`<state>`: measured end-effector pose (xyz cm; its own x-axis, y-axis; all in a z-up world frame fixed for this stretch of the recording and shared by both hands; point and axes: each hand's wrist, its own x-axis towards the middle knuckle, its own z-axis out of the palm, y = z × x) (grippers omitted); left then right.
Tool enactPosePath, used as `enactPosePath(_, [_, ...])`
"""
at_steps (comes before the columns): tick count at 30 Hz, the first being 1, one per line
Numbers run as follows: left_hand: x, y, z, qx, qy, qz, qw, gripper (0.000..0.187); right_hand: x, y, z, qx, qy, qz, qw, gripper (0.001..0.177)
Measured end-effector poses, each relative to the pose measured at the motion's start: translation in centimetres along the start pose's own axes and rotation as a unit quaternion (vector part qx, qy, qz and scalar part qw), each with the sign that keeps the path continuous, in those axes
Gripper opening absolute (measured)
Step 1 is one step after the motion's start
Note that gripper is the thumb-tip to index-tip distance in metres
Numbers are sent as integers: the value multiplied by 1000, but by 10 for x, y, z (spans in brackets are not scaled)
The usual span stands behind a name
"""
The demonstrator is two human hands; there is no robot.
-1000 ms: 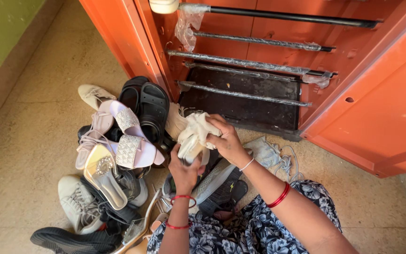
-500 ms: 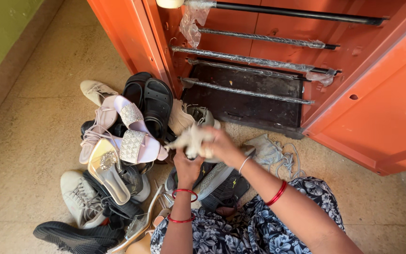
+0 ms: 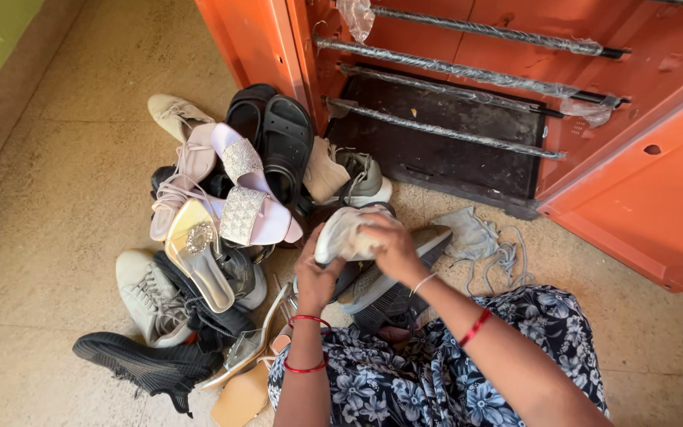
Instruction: The person sits on the floor and wipes a white sneaker with a cloth, cleaning the upper, sole, and interior. They then wipe a pair of purple sandals and a dark sneaker, handling each item individually.
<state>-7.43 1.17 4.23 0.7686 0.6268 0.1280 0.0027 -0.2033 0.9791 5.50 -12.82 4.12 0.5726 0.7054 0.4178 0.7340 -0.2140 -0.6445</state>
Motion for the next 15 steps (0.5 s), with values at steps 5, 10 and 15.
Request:
enactPosePath(5, [3,-9,-1,-100,26,-77,992,63,6,50,-30,-88,-118,236,960,49])
enactPosePath(10, [4,-18,4,-78,28,-62,995,60,21,44,-45,-78,-53,183,979,52])
enactPosePath(15, [2,-9,4,35,13,22,999,59,23,-14,14,98,-56,65,991,27])
